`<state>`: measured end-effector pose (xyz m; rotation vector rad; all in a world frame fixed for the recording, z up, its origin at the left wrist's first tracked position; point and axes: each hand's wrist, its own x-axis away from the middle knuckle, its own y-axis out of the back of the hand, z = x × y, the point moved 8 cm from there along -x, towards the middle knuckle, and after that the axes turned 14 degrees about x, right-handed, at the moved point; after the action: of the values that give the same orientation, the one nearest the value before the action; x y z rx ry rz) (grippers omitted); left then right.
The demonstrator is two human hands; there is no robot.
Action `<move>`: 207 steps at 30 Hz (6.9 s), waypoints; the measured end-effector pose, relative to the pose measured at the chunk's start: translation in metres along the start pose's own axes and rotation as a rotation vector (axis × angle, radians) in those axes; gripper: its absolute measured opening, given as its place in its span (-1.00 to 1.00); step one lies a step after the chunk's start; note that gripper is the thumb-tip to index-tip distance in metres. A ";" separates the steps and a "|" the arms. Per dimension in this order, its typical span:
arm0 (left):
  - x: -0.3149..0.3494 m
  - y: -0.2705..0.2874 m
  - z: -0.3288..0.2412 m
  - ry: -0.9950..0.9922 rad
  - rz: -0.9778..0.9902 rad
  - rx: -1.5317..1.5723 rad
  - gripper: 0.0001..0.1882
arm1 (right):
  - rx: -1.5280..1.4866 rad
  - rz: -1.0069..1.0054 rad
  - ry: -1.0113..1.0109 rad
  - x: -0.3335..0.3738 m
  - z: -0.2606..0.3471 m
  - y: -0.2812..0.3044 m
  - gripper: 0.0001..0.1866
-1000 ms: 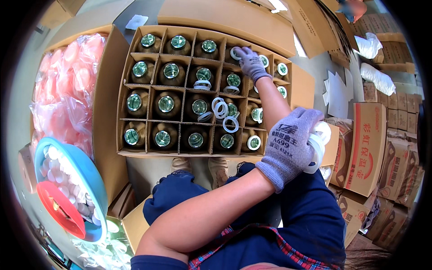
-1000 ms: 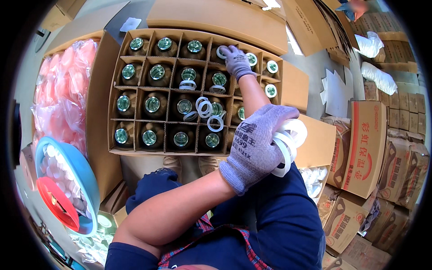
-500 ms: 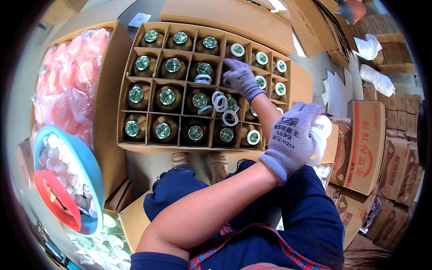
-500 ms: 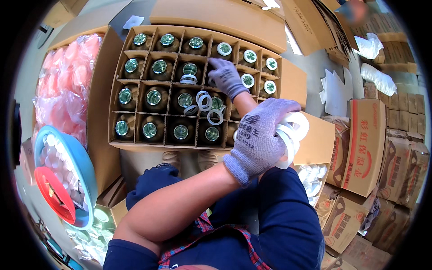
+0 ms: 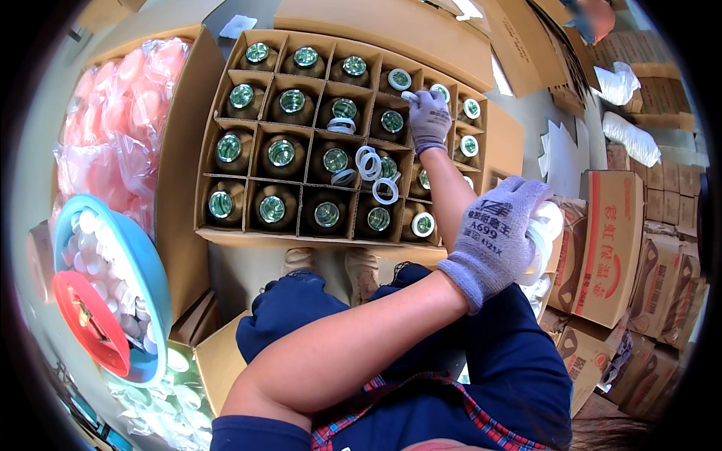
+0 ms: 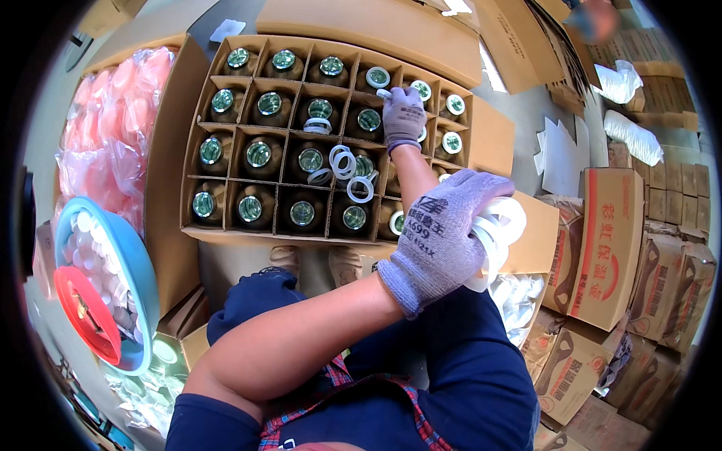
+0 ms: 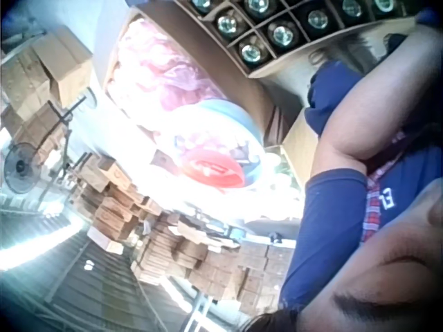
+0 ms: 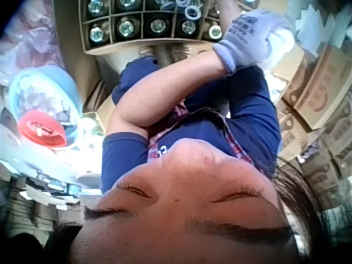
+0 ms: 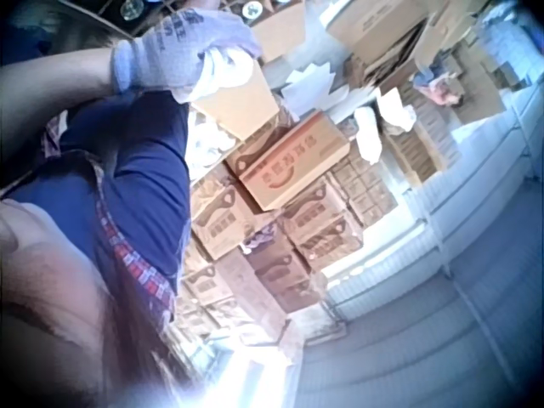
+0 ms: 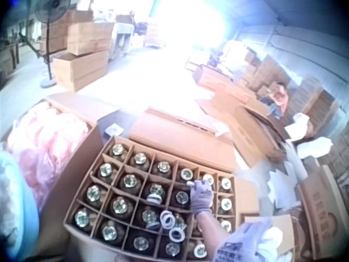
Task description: The person sits on the floor and assembles small glass jars by placing white plastic rings into the necks of the jars arranged in a cardboard box. They also handle a white plastic jug, inserting a small white component into its opening.
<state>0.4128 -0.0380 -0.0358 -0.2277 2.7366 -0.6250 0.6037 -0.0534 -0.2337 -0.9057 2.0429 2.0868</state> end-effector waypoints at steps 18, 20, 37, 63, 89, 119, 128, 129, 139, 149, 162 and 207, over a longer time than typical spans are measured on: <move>0.001 -0.007 0.011 -0.002 0.020 0.014 -0.57 | -0.121 0.409 0.447 0.042 0.016 -0.044 -0.57; 0.002 -0.004 0.012 -0.003 0.015 0.002 -0.57 | -0.062 0.409 0.443 0.040 0.027 -0.041 -0.52; -0.007 0.014 0.011 -0.031 -0.033 -0.199 -0.66 | -0.324 0.359 0.348 0.080 0.055 0.008 -0.74; -0.047 0.150 0.011 0.240 -0.149 -0.458 -0.62 | -0.432 0.531 0.422 0.140 0.009 0.031 -0.73; -0.045 0.162 -0.003 0.066 -0.438 -0.118 -0.63 | -0.247 0.439 0.339 0.114 -0.025 0.007 -0.81; -0.043 0.153 -0.012 0.027 -0.334 -0.285 -0.58 | 0.033 0.336 0.512 0.108 0.046 0.000 -0.74; -0.043 0.147 -0.014 -0.028 -0.312 -0.330 -0.63 | -0.012 0.682 0.561 0.130 0.036 -0.012 -0.46; -0.043 0.147 -0.014 -0.054 -0.301 -0.333 -0.63 | -0.038 0.637 0.592 0.129 0.040 -0.014 -0.47; -0.042 0.144 -0.020 -0.009 -0.316 -0.286 -0.63 | -0.214 0.452 0.387 0.120 0.036 -0.027 -0.58; -0.043 0.135 -0.020 -0.090 -0.269 -0.469 -0.55 | -0.331 0.471 0.457 0.111 0.049 -0.021 -0.64; -0.045 0.141 -0.008 -0.001 -0.276 -0.046 -0.64 | -0.216 0.204 0.669 0.118 0.066 -0.040 -0.82; -0.045 0.137 0.001 0.099 -0.319 0.273 -0.76 | -0.460 0.131 0.246 0.150 0.014 0.112 -0.86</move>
<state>0.4442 0.0937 -0.0850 -0.5862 2.6872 -1.1117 0.4254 -0.1031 -0.2047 -1.1665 1.7883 2.7061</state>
